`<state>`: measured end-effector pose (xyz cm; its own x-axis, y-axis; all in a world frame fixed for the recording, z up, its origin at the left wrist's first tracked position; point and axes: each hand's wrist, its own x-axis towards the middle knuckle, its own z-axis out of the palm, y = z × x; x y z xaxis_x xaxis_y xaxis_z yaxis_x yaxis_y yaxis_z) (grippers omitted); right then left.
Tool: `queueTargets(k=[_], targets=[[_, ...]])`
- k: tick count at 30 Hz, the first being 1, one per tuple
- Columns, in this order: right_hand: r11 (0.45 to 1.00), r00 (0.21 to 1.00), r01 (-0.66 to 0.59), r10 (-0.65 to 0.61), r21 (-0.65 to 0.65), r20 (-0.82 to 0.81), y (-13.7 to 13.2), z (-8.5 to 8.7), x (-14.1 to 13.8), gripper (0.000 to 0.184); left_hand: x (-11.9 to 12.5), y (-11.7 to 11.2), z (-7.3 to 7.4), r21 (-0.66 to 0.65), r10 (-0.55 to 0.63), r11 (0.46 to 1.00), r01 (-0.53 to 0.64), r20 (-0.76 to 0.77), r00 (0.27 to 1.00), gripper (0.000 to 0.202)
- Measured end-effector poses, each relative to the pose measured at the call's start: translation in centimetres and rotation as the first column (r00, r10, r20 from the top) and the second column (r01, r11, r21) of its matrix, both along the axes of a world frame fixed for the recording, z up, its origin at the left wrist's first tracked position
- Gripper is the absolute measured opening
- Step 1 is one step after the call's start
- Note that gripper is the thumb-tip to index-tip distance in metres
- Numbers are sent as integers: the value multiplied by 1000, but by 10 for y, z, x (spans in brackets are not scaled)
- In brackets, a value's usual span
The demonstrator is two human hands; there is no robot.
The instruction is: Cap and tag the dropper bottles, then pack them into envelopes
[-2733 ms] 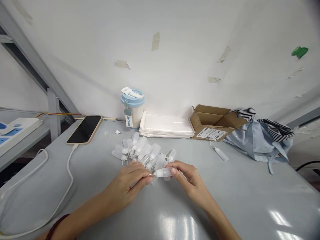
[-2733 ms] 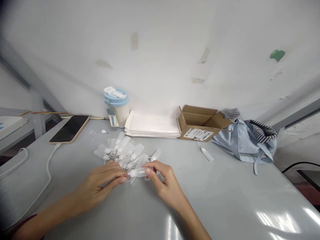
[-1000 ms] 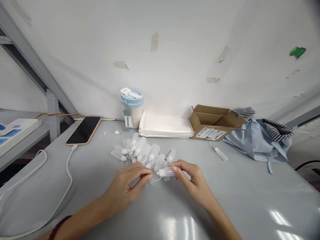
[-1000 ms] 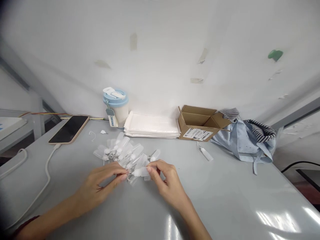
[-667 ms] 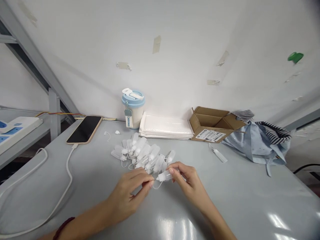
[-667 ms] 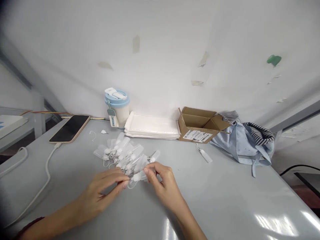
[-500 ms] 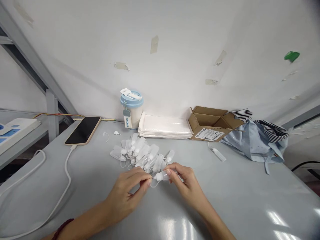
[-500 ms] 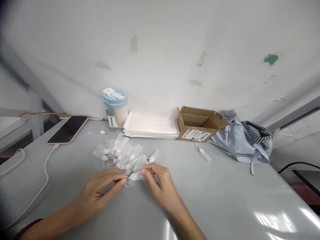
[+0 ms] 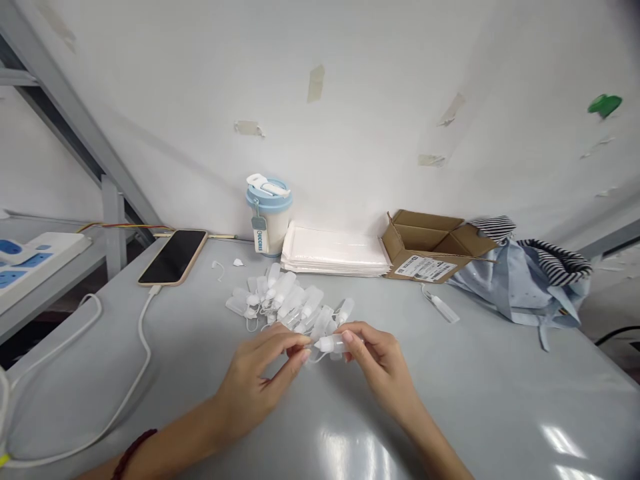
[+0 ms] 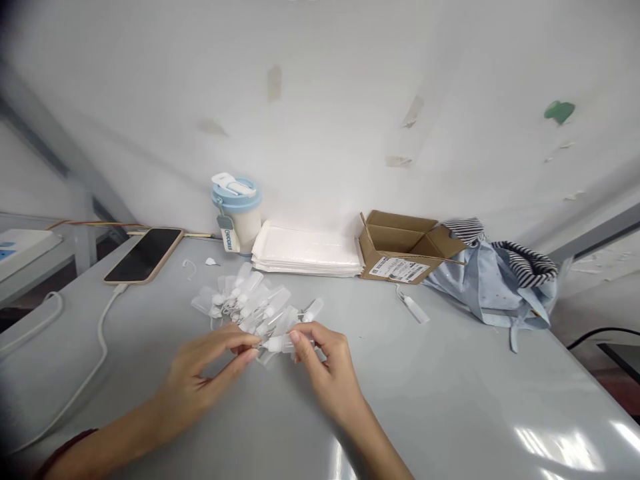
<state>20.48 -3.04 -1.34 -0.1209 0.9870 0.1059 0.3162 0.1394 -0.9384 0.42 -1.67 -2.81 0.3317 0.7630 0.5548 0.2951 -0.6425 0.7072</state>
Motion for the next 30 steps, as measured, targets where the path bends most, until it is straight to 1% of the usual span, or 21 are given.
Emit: queueTargets(k=[4,8,10,12,13,14,15,16,17,18,19,20,21,23,25,27,30], targets=[[1000,1000,-10,10,-10,-6,0,-3,-1,33,1,-1,4,-16,9,1000,-9,-2,1000,13],[1000,1000,-7,7,8,8,2,-10,-6,36,2,-1,1,-46,4,999,-6,-43,999,14],[1000,999,-20,20,-8,30,4,-14,-9,39,1,1,1,5,22,1000,-22,-44,999,13],[1000,996,-9,9,1,85,8,-17,-9,39,-2,6,3,106,84,991,-81,-21,996,11],[999,992,23,-26,30,122,10,-18,-7,38,-5,9,4,166,139,977,-137,-1,990,10],[995,983,75,-85,71,160,13,-19,-4,37,-8,13,6,219,209,953,-208,17,978,10],[980,966,149,-173,129,193,16,-20,1,36,-11,18,8,260,287,923,-284,26,958,9],[955,937,233,-271,181,220,20,-20,8,38,-14,22,9,292,362,889,-353,25,932,9],[921,893,324,-373,218,251,23,-20,18,39,-16,26,9,321,417,859,-399,13,909,9],[879,829,399,-468,261,306,27,-20,28,39,-18,30,8,351,447,838,-417,-3,895,9],[837,749,453,-544,306,378,31,-20,41,38,-19,33,7,374,451,832,-411,-24,892,9],[813,707,483,-582,326,401,35,-20,54,35,-19,35,6,385,440,835,-392,-42,897,8],[797,678,503,-604,334,420,39,-20,68,31,-19,36,4,383,421,846,-370,-55,905,8],[752,592,557,-656,351,468,45,-22,94,26,-18,36,2,342,393,872,-349,-64,917,7],[717,512,609,-682,339,523,48,-26,117,29,-16,32,3,300,379,890,-344,-67,923,7],[691,451,655,-682,305,576,49,-32,132,33,-15,28,5,288,359,901,-325,-74,930,8],[659,406,716,-662,231,630,48,-41,143,35,-14,24,8,290,323,912,-288,-77,943,9]])
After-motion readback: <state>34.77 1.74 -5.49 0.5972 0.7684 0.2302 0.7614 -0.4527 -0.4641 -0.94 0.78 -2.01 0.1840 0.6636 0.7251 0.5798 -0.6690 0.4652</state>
